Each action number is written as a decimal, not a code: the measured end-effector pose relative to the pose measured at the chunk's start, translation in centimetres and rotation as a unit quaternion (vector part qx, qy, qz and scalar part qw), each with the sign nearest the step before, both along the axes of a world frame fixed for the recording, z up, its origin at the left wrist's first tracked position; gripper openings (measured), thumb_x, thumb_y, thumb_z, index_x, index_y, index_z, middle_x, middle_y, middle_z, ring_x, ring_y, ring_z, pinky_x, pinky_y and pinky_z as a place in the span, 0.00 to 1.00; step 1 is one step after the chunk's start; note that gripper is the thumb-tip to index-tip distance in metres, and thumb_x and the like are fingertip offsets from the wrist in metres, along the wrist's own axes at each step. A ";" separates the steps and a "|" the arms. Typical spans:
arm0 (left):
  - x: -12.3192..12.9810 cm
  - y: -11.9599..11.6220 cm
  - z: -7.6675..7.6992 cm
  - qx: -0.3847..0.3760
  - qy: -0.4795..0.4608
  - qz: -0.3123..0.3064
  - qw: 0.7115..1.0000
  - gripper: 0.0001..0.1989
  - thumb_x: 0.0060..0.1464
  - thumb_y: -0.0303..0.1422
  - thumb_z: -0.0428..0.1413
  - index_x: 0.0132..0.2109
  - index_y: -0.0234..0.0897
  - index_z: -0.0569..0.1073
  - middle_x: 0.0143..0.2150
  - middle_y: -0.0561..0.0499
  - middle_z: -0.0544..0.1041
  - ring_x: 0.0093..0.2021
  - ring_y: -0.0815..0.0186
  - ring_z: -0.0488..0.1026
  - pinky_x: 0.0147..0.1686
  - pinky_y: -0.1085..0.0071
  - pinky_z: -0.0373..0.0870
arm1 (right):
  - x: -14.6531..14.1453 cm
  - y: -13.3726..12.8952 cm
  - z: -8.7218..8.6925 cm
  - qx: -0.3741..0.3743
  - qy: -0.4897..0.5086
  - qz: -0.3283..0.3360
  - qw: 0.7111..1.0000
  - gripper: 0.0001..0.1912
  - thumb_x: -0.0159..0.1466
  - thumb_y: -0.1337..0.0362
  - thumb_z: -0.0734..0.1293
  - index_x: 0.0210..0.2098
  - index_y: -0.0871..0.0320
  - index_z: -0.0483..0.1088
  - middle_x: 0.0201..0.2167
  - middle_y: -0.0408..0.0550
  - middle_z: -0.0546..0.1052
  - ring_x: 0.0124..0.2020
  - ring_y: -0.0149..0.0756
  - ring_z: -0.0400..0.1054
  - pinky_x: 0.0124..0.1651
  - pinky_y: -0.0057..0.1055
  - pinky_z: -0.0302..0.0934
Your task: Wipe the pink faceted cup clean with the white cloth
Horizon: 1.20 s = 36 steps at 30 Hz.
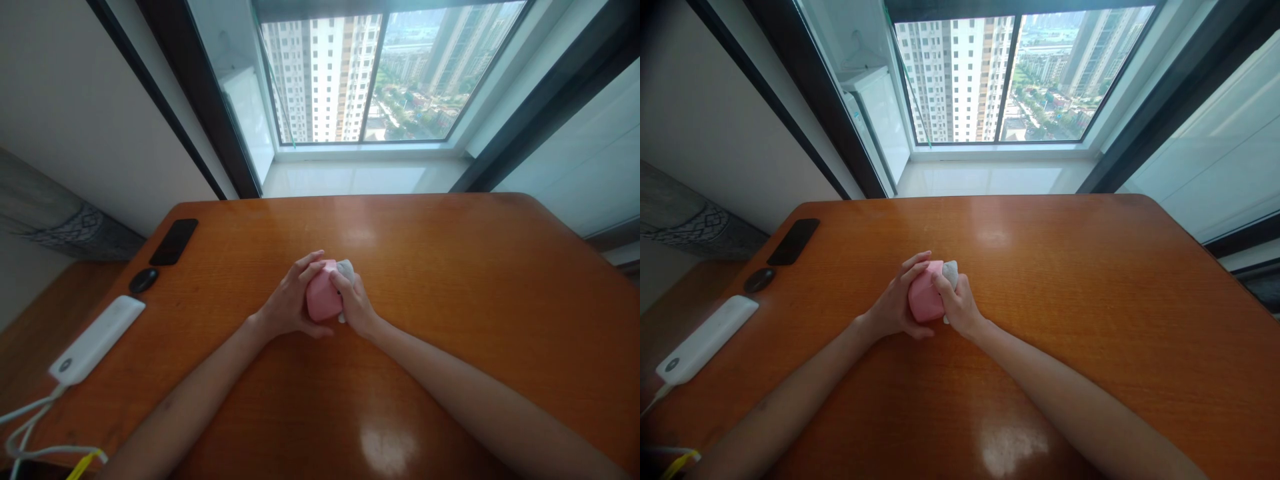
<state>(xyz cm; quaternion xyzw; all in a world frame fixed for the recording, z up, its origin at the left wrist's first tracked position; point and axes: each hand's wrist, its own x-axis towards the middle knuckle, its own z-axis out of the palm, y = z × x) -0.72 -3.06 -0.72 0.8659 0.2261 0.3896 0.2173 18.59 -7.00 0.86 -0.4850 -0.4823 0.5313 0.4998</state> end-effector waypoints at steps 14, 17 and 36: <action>0.7 -0.9 1.4 -0.176 -0.052 0.039 0.982 0.47 0.54 0.61 0.67 0.70 0.39 0.65 0.63 0.37 0.77 0.58 0.45 0.80 0.59 0.51 0.79 | 0.2 -0.5 0.1 0.059 -0.044 0.041 0.996 0.28 0.70 0.37 0.65 0.28 0.54 0.65 0.22 0.41 0.64 0.25 0.32 0.56 0.25 0.29 0.52; 0.7 -0.9 1.0 -0.261 -0.085 0.011 0.961 0.45 0.59 0.65 0.61 0.69 0.36 0.67 0.63 0.37 0.77 0.57 0.46 0.80 0.58 0.53 0.79 | 0.1 -0.7 0.1 0.076 -0.058 0.065 0.993 0.29 0.71 0.38 0.64 0.25 0.53 0.61 0.21 0.41 0.62 0.24 0.31 0.54 0.24 0.28 0.49; 0.9 -0.7 1.8 -0.015 -0.025 0.018 0.999 0.55 0.46 0.48 0.78 0.73 0.45 0.59 0.68 0.35 0.69 0.71 0.41 0.69 0.68 0.41 0.72 | 0.1 0.0 -0.1 0.036 -0.008 -0.001 0.999 0.27 0.69 0.38 0.66 0.30 0.55 0.67 0.25 0.41 0.65 0.27 0.32 0.57 0.28 0.29 0.55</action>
